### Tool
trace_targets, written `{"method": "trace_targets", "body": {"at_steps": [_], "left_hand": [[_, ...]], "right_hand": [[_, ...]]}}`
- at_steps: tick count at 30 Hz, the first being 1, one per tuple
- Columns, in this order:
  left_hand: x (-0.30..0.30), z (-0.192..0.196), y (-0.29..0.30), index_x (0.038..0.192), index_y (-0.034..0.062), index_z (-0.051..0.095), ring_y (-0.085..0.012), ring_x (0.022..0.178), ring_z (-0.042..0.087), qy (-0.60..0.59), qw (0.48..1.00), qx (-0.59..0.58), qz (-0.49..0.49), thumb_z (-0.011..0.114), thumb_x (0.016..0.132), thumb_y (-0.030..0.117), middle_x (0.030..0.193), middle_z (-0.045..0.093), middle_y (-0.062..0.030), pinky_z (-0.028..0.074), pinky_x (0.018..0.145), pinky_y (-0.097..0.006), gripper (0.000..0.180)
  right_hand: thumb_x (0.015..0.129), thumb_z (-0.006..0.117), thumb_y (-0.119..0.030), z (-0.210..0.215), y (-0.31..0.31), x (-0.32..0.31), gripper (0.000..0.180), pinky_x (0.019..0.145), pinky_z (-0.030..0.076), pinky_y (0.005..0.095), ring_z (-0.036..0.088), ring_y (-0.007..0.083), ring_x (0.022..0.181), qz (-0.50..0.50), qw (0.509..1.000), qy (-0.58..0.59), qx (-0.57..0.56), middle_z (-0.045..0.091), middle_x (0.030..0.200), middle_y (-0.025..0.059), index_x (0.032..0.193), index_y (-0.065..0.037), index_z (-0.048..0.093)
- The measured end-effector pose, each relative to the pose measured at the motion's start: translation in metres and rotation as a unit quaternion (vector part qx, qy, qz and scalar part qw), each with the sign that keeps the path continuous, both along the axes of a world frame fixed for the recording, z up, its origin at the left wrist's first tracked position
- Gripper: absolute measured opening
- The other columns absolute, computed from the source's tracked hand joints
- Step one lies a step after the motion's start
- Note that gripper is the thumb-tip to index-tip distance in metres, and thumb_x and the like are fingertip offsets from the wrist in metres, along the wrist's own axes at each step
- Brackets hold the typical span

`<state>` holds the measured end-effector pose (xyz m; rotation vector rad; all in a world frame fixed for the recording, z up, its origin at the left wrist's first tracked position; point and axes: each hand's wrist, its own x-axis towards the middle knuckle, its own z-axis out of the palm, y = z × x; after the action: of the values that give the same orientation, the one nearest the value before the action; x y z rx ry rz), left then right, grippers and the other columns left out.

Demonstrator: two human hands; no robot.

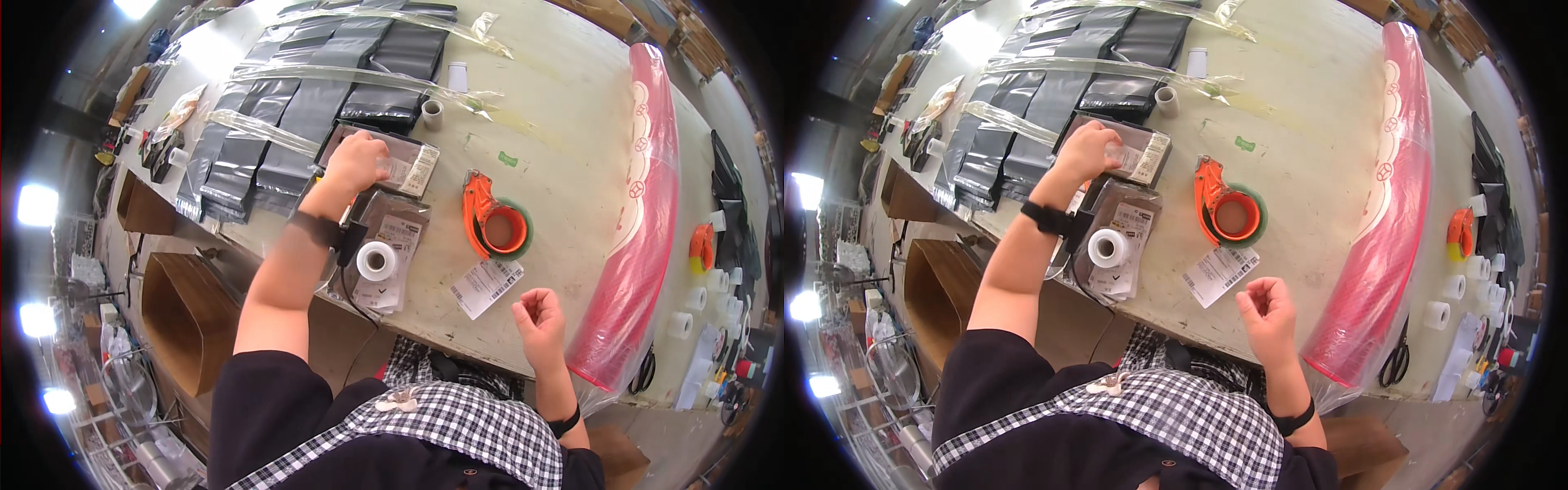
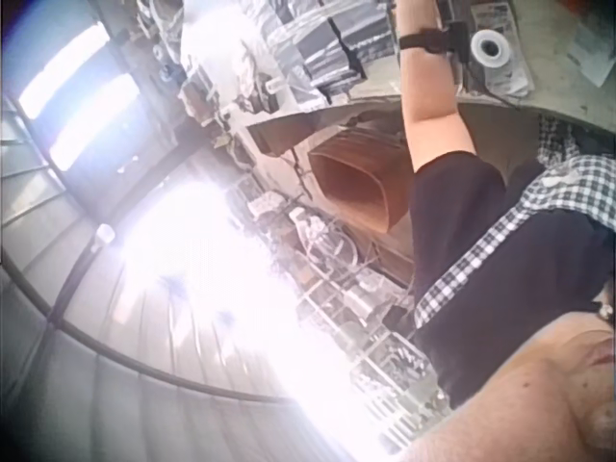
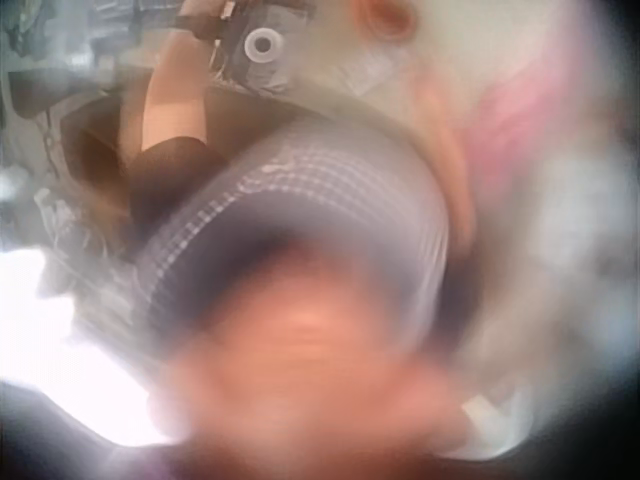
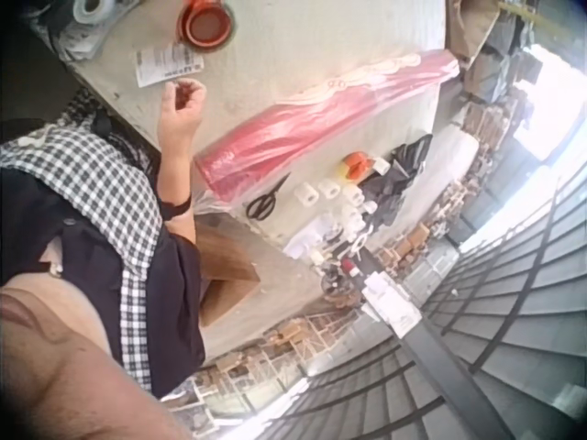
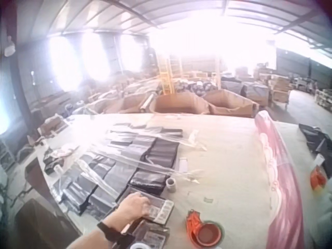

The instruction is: The person is wrapping a cylindrical item in plastic film, sealing the ends, cutting the wrap with scissors, and applying shipping labels in a factory setting.

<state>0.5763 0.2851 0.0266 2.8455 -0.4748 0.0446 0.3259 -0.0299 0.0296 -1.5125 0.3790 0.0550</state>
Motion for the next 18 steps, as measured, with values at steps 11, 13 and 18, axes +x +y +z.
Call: {"method": "trace_targets", "body": {"at_steps": [11, 13, 18], "left_hand": [[0.026, 0.011, 0.051, 0.099, 0.0053, 0.067, -0.0246, 0.084, 0.064, 0.004, 0.99, -0.102, 0.093, 0.075, 0.069, 0.01, 0.091, 0.066, -0.0114, 0.052, 0.079, -0.033, 0.032], [0.03, 0.011, 0.069, 0.099, 0.0051, 0.068, -0.0243, 0.082, 0.065, 0.031, 0.991, -0.089, 0.095, 0.075, 0.07, 0.01, 0.09, 0.067, -0.0117, 0.052, 0.077, -0.033, 0.03], [0.029, 0.006, 0.048, 0.097, 0.0045, 0.069, -0.0245, 0.082, 0.067, 0.125, 0.985, -0.115, 0.023, 0.07, 0.072, 0.007, 0.088, 0.069, -0.0126, 0.052, 0.076, -0.033, 0.025]], "right_hand": [[0.085, 0.066, -0.005, 0.024, -0.017, -0.008, 0.016, 0.062, 0.04, 0.0176, 0.048, 0.0036, 0.069, 0.061, 0.995, 0.018, -0.076, 0.054, 0.081, -0.0028, 0.095, -0.004, 0.054], [0.085, 0.066, -0.005, 0.021, -0.021, -0.011, 0.015, 0.062, 0.04, 0.0181, 0.048, 0.0037, 0.069, 0.062, 0.995, 0.026, -0.071, 0.054, 0.081, -0.0029, 0.095, -0.004, 0.054], [0.085, 0.066, -0.005, 0.02, -0.021, -0.009, 0.016, 0.064, 0.041, 0.019, 0.048, 0.0043, 0.07, 0.056, 0.994, 0.058, -0.071, 0.054, 0.082, -0.002, 0.095, -0.003, 0.054]]}}
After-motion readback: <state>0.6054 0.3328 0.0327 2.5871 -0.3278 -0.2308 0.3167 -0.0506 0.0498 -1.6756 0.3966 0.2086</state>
